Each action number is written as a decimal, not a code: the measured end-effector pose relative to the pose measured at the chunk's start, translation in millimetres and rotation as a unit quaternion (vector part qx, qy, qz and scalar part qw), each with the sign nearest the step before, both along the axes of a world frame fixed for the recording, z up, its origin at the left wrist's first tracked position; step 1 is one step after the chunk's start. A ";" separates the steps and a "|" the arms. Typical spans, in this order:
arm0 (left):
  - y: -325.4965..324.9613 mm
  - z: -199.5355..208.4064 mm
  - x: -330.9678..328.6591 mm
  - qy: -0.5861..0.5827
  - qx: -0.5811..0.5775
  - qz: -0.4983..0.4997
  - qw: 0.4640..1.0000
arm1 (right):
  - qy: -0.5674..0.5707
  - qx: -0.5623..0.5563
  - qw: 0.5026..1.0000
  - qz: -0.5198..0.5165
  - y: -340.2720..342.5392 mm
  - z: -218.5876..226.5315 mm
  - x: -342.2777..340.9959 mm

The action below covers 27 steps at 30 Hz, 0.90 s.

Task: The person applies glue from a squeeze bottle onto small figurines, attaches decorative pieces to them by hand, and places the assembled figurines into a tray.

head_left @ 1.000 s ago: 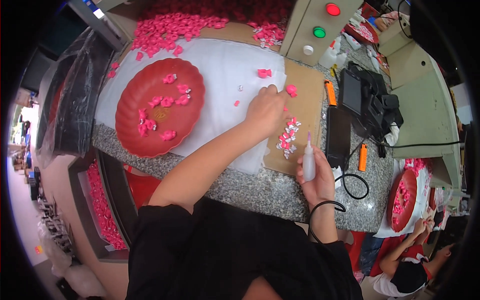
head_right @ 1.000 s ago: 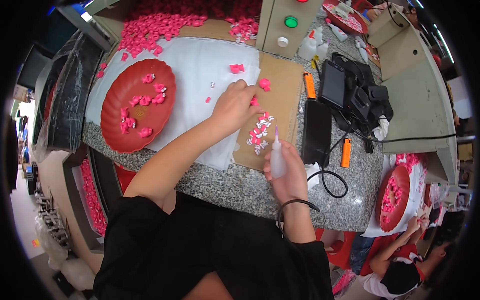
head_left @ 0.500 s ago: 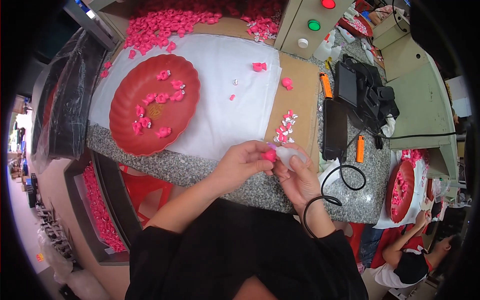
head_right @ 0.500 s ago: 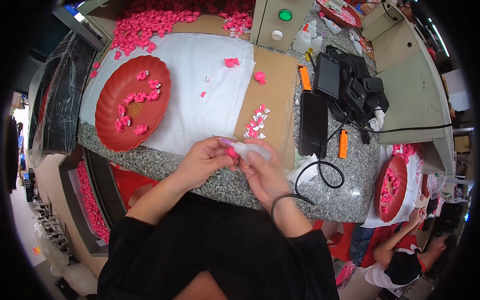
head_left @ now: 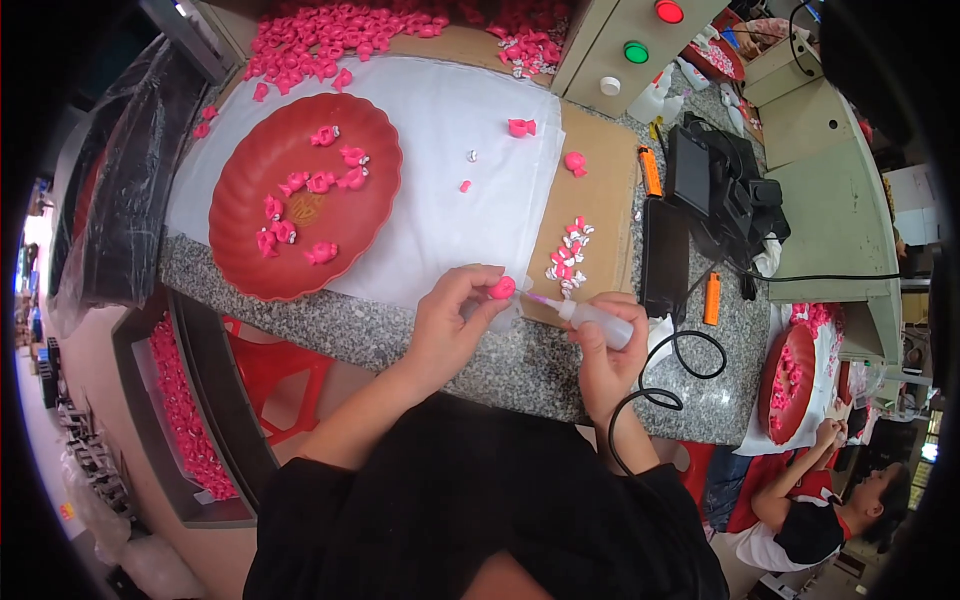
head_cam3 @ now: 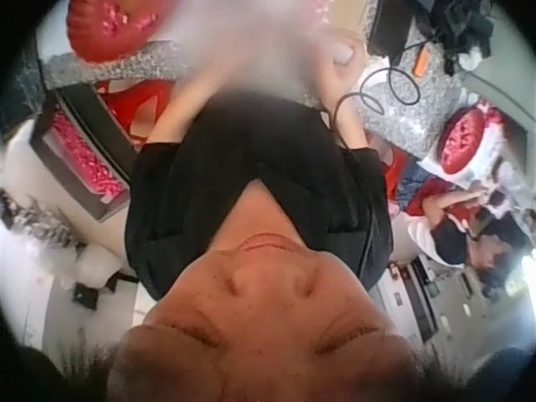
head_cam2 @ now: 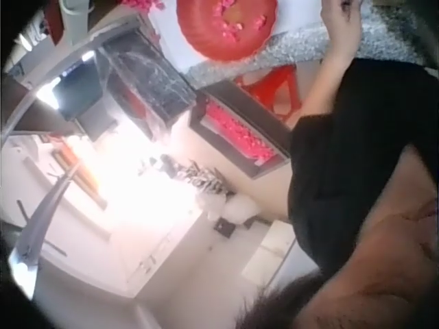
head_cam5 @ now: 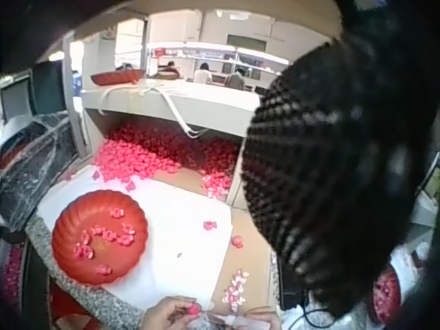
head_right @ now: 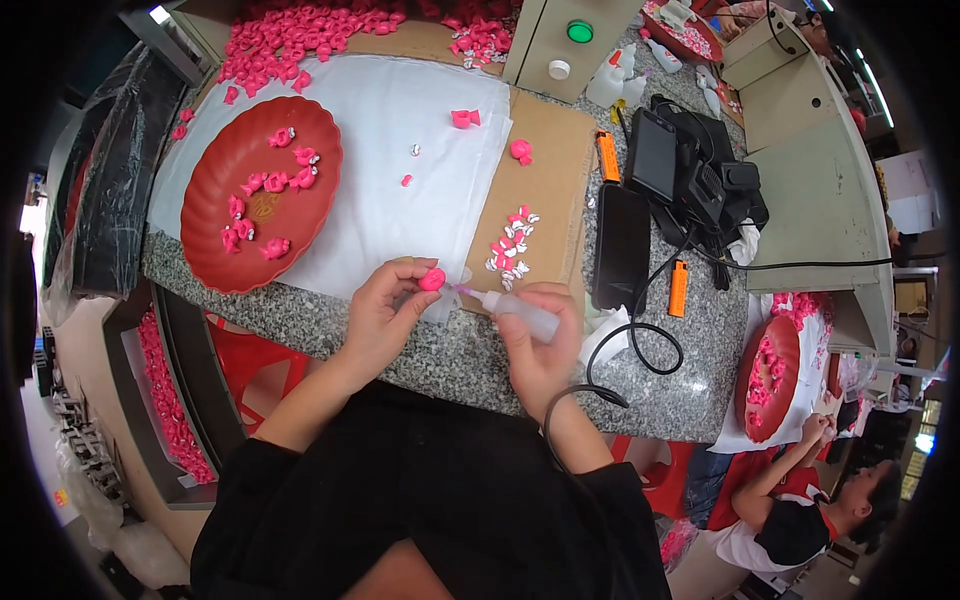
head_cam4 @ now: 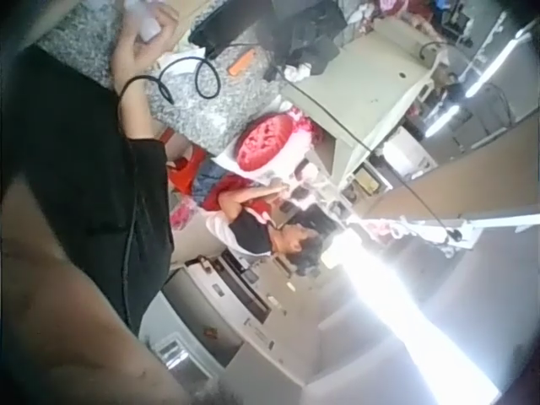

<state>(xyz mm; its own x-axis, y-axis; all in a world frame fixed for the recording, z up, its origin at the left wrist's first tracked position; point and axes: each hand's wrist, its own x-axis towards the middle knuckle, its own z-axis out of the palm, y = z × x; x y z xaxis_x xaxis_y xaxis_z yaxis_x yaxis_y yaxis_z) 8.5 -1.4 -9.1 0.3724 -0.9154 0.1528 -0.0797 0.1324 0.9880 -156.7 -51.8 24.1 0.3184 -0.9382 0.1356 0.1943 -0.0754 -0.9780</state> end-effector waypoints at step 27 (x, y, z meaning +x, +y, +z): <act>-0.7 -0.7 -1.0 -0.057 -0.006 0.017 0.998 | 0.141 -0.226 0.964 0.012 -1.8 -4.3 -0.7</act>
<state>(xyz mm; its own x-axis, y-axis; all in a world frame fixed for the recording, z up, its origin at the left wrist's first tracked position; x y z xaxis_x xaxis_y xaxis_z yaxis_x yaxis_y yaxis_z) 7.4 -2.1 -9.9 0.3839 -0.9001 0.2060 -0.1954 0.1389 0.9708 -157.4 -53.6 19.8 0.4224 -0.7960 0.4335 -0.0672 -0.5044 -0.8608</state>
